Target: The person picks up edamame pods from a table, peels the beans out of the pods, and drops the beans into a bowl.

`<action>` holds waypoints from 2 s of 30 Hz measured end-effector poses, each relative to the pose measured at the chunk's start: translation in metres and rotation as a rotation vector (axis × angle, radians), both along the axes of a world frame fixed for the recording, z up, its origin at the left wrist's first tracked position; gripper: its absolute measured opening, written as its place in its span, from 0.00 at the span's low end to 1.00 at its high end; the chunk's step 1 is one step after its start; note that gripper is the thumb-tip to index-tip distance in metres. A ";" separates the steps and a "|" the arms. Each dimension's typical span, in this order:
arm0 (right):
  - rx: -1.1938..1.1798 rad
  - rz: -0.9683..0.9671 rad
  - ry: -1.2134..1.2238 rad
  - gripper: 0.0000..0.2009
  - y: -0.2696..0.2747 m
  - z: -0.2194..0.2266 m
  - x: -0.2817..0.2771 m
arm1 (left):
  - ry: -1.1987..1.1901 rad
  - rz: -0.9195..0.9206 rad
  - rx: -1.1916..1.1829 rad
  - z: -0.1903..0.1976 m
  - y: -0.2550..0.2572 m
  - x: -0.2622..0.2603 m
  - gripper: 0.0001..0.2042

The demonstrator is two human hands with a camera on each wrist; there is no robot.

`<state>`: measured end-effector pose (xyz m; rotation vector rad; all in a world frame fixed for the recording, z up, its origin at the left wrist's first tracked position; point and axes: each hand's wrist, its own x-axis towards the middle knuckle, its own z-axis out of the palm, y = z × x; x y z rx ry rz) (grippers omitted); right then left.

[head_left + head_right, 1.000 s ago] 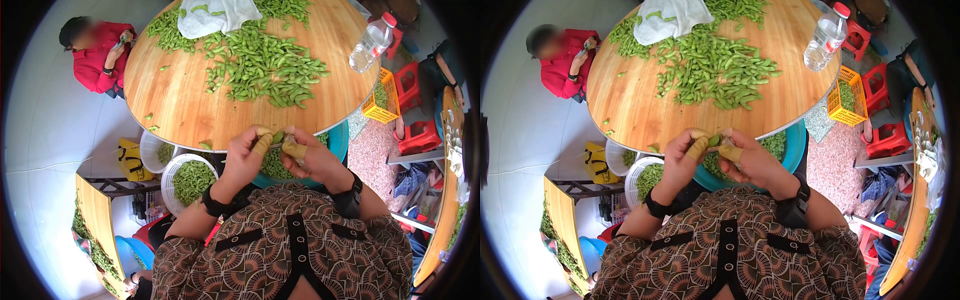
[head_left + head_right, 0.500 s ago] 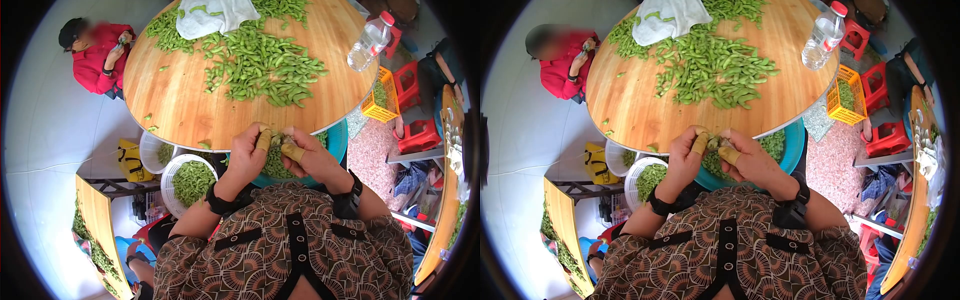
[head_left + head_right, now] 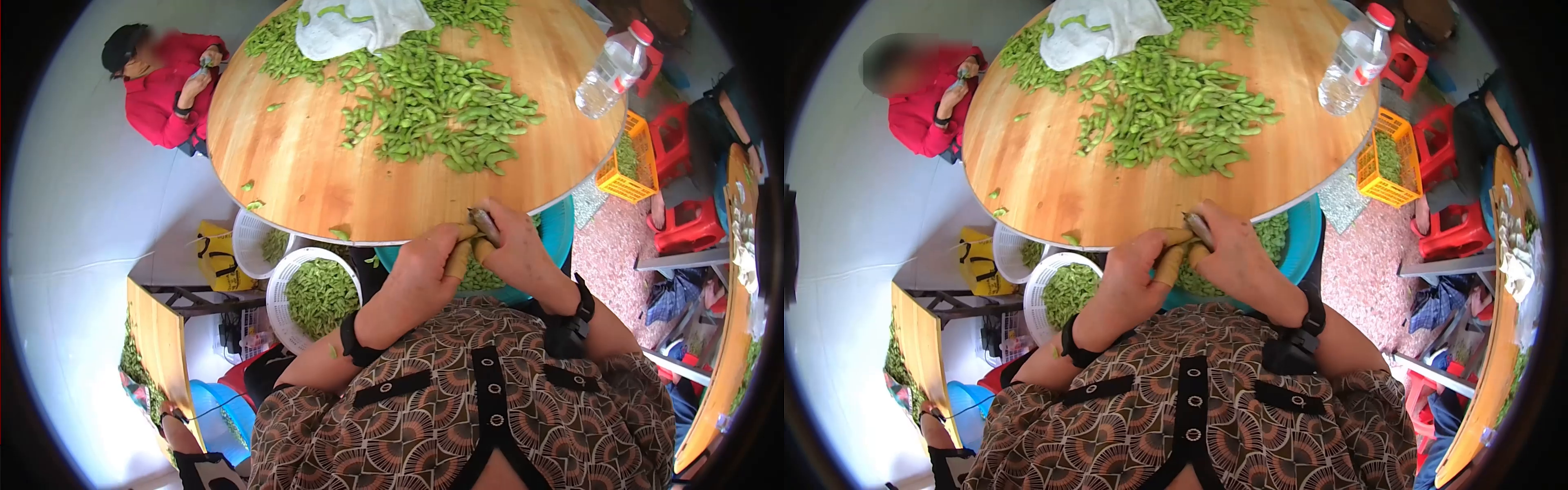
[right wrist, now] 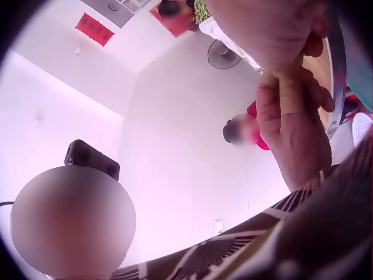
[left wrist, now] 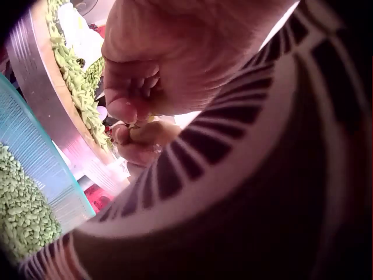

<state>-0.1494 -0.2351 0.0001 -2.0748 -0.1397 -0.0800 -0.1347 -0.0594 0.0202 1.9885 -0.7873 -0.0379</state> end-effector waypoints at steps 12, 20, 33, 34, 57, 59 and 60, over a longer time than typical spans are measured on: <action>0.320 0.158 0.518 0.05 -0.015 0.006 -0.008 | 0.273 -0.011 0.636 0.038 0.156 0.060 0.07; 0.276 0.340 0.532 0.07 -0.008 0.018 -0.006 | -0.320 0.473 0.606 0.011 0.079 0.199 0.09; 0.525 0.236 0.456 0.10 -0.007 0.033 0.008 | -0.083 0.277 0.261 0.024 0.045 0.119 0.08; 0.635 0.230 0.461 0.11 -0.003 0.033 0.011 | 0.078 0.165 0.069 0.023 0.038 0.102 0.08; 0.801 0.247 0.471 0.14 -0.007 0.028 0.004 | -0.161 -0.155 0.122 0.017 0.026 0.045 0.13; 0.984 0.316 0.590 0.14 -0.014 0.027 0.000 | -0.101 -0.319 -0.225 -0.002 0.030 0.048 0.15; 1.168 0.386 0.711 0.13 -0.016 0.025 -0.003 | -0.095 -0.316 -0.224 -0.005 0.032 0.045 0.15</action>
